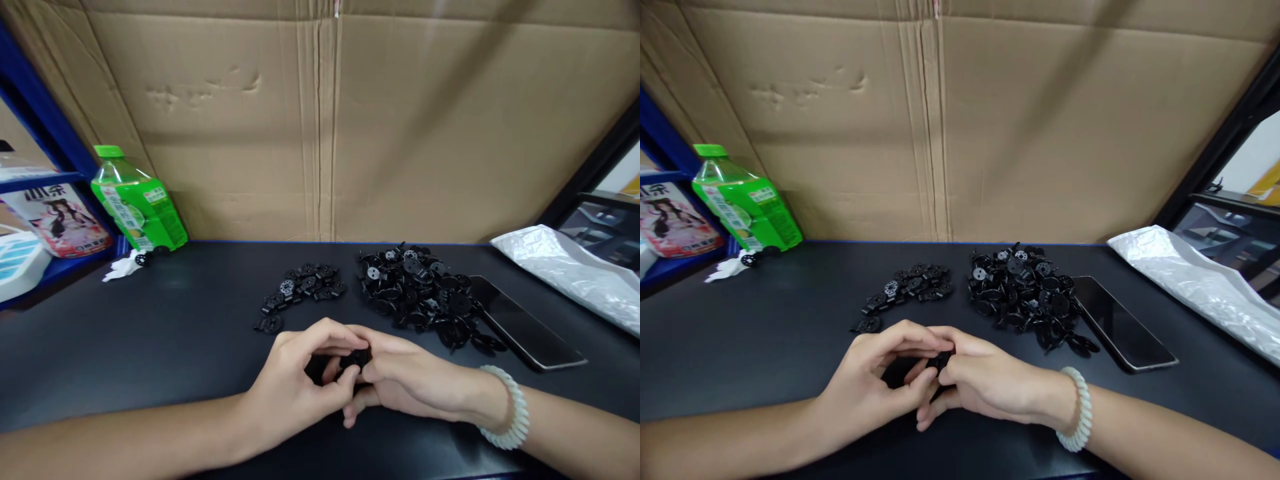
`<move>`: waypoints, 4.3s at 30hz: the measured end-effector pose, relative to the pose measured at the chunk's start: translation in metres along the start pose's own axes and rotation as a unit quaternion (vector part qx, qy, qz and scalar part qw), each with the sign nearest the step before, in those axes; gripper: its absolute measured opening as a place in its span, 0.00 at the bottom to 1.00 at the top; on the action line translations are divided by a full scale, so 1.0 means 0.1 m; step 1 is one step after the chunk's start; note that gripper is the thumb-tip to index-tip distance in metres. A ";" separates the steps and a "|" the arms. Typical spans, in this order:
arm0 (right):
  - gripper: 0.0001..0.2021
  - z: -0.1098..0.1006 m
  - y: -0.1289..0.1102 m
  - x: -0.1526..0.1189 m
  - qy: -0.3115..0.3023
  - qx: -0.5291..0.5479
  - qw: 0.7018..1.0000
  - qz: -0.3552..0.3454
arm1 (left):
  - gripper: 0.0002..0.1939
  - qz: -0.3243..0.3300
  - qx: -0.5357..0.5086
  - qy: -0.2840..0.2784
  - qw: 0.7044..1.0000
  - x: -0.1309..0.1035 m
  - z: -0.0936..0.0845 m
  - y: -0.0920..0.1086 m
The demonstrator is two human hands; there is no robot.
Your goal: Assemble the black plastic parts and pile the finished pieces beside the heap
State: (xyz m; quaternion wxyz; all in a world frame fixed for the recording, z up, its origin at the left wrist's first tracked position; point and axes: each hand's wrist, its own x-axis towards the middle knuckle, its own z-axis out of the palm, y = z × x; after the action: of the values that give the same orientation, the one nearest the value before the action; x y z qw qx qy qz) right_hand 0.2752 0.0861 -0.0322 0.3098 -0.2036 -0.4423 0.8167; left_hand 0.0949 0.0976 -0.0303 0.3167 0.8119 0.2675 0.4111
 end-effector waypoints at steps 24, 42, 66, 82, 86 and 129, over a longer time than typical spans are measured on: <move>0.24 0.20 0.06 0.01 0.117 0.055 0.991 -0.033 | 0.12 0.093 0.113 0.049 0.988 0.02 0.06 -0.04; 0.14 -0.15 -0.57 -0.18 0.302 -0.689 0.625 -0.210 | 0.17 0.077 0.141 -0.012 0.987 0.03 -0.07 -0.02; 0.15 -0.01 -0.26 -0.10 0.222 -0.623 0.690 -0.293 | 0.26 0.003 0.407 -0.144 0.902 0.11 -0.14 -0.10; 0.13 -0.01 -0.27 -0.10 0.241 -0.580 0.743 -0.231 | 0.12 0.045 0.234 -0.129 0.963 0.05 -0.13 -0.19; 0.13 -0.04 -0.25 -0.07 0.237 -0.501 0.812 -0.185 | 0.12 0.080 0.177 -0.092 0.977 0.06 -0.13 -0.19; 0.18 0.19 -0.17 -0.08 0.067 -0.353 0.933 -0.013 | 0.09 0.215 0.103 0.042 0.970 0.02 0.03 -0.11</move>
State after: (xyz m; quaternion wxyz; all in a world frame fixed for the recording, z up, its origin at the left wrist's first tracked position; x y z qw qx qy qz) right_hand 0.2754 0.0766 -0.0073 0.2572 -0.3482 -0.6830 0.5883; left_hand 0.0962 0.1051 -0.0387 0.1238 0.8605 0.1412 0.4737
